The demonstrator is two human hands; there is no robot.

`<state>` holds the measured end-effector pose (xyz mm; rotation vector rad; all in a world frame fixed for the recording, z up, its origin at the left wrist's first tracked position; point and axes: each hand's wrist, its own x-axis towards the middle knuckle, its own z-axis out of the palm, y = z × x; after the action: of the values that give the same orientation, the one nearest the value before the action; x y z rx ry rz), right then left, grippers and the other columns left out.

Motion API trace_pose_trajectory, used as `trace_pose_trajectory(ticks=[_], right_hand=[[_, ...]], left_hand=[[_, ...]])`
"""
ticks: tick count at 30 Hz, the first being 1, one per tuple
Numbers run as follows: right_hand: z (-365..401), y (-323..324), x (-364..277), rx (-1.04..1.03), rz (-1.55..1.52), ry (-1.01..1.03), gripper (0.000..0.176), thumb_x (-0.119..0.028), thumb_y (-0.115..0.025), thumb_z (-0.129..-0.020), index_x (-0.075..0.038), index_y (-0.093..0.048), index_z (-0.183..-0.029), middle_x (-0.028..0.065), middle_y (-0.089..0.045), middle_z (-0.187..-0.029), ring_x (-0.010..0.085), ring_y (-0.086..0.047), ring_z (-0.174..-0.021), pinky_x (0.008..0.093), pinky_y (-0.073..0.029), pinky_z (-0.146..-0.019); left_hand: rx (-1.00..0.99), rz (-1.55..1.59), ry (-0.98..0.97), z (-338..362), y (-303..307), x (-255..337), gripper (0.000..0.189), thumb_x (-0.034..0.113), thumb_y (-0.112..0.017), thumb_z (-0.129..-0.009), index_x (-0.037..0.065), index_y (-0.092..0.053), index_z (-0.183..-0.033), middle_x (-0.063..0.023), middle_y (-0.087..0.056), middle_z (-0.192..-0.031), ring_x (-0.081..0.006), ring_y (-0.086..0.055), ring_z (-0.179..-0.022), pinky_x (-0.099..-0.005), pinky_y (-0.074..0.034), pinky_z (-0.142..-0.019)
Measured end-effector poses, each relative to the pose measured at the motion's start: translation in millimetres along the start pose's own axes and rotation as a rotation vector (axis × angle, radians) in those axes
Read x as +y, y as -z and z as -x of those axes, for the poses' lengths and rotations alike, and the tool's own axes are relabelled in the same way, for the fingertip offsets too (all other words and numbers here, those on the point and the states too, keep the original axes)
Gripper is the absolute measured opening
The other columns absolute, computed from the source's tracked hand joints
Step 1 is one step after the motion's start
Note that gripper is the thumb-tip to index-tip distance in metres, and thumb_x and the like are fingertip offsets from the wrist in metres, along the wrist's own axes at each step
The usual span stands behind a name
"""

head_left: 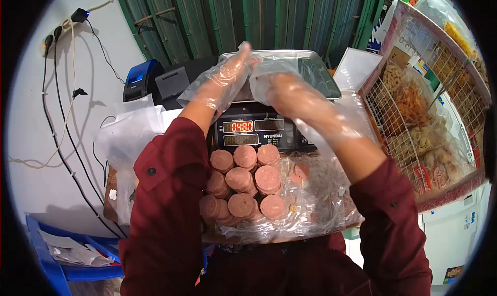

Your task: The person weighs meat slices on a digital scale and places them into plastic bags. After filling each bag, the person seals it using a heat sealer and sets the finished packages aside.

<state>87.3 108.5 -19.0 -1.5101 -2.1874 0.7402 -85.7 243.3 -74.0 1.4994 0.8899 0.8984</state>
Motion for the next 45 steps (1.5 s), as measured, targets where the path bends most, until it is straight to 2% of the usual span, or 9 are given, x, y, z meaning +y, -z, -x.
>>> trace_pose_trajectory(ticks=[7, 8, 15, 24, 31, 34, 39, 40, 45], right_hand=[[75.0, -16.0, 3.7, -0.193, -0.109, 0.328, 0.034, 0.002, -0.059, -0.084, 0.004, -0.065, -0.118, 0.0199, -0.067, -0.113, 0.0299, -0.069, -0.103, 0.0412, -0.055, -0.088], [81.7, -7.0, -12.5, -0.381, -0.222, -0.037, 0.037, 0.003, -0.059, -0.083, 0.003, -0.064, -0.12, 0.0188, -0.068, -0.112, 0.0291, -0.069, -0.104, 0.0393, -0.056, -0.086], [69.0, -21.4, -3.9, -0.521, -0.08, -0.111, 0.042, 0.004, -0.06, -0.081, 0.003, -0.063, -0.123, 0.0206, -0.064, -0.122, 0.0295, -0.068, -0.106, 0.0376, -0.055, -0.086], [58.2, -42.5, 38.8, -0.343, -0.335, 0.142, 0.035, -0.006, -0.074, -0.081, 0.0, -0.067, -0.114, 0.013, -0.068, -0.114, 0.0242, -0.065, -0.108, 0.037, -0.05, -0.098], [44.0, -31.5, 33.2, -0.054, -0.9, 0.131, 0.037, -0.033, -0.062, -0.098, 0.003, -0.069, -0.099, 0.0041, -0.068, -0.082, 0.0112, -0.061, -0.071, 0.0267, -0.053, -0.069], [24.7, -32.0, 21.2, 0.25, -0.818, 0.024, 0.035, -0.031, -0.064, -0.096, 0.002, -0.071, -0.093, 0.0039, -0.067, -0.078, 0.011, -0.06, -0.066, 0.0304, -0.054, -0.065], [-19.3, -38.0, 23.7, 0.675, 0.171, 0.084, 0.034, -0.03, -0.064, -0.093, 0.003, -0.072, -0.093, 0.0195, -0.07, -0.076, 0.0295, -0.068, -0.067, 0.0406, -0.055, -0.068], [-28.1, -39.3, 24.2, 0.642, 0.216, 0.134, 0.029, -0.026, -0.064, -0.091, 0.001, -0.073, -0.095, 0.0281, -0.068, -0.082, 0.0438, -0.067, -0.075, 0.0465, -0.053, -0.07], [-53.1, -54.6, 26.3, 0.74, 0.165, 0.172, 0.027, -0.025, -0.06, -0.091, -0.002, -0.074, -0.092, 0.0242, -0.07, -0.091, 0.0421, -0.068, -0.087, 0.0494, -0.052, -0.076]], left_hand=[[0.046, 0.152, 0.171, 28.0, -20.9, 20.4, 0.093, 0.077, -0.033, -0.094, -0.003, -0.059, -0.134, -0.0268, -0.045, -0.146, -0.0366, -0.038, -0.139, -0.0465, -0.026, -0.118], [0.041, 0.152, 0.169, 28.2, -22.5, 20.2, 0.093, 0.077, -0.033, -0.094, -0.003, -0.059, -0.134, -0.0268, -0.045, -0.146, -0.0366, -0.038, -0.139, -0.0465, -0.026, -0.118], [0.047, 0.051, 0.103, 26.5, -20.2, 19.2, 0.095, 0.077, -0.032, -0.094, -0.004, -0.058, -0.135, -0.0283, -0.027, -0.157, -0.0375, -0.022, -0.148, -0.0496, -0.015, -0.121], [0.074, -0.045, 0.032, 14.9, -15.4, 11.0, 0.094, 0.076, -0.028, -0.095, -0.004, -0.064, -0.127, -0.029, -0.016, -0.161, -0.0363, -0.005, -0.153, -0.0526, -0.002, -0.122], [0.037, 0.079, 0.045, 20.4, -17.8, 12.6, 0.095, 0.075, -0.031, -0.095, -0.008, -0.061, -0.128, -0.0305, -0.033, -0.154, -0.0362, -0.014, -0.15, -0.0518, -0.007, -0.121], [-0.021, 0.087, 0.082, 25.8, -14.8, 18.8, 0.099, 0.08, -0.034, -0.091, -0.004, -0.051, -0.14, -0.0252, -0.045, -0.148, -0.0345, -0.045, -0.134, -0.0483, -0.038, -0.112], [-0.041, 0.168, 0.09, 13.7, -8.7, 10.1, 0.094, 0.074, -0.034, -0.096, -0.01, -0.06, -0.129, -0.0248, -0.047, -0.147, -0.0323, -0.04, -0.138, -0.0443, -0.02, -0.12], [-0.04, 0.118, 0.058, 14.0, -8.9, 10.6, 0.093, 0.074, -0.034, -0.096, -0.01, -0.06, -0.129, -0.0232, -0.05, -0.145, -0.0314, -0.044, -0.135, -0.0425, -0.023, -0.119], [-0.005, 0.072, 0.054, 8.4, -8.0, 7.2, 0.093, 0.073, -0.034, -0.097, -0.01, -0.06, -0.13, -0.0221, -0.052, -0.144, -0.0315, -0.045, -0.135, -0.0427, -0.026, -0.117]])
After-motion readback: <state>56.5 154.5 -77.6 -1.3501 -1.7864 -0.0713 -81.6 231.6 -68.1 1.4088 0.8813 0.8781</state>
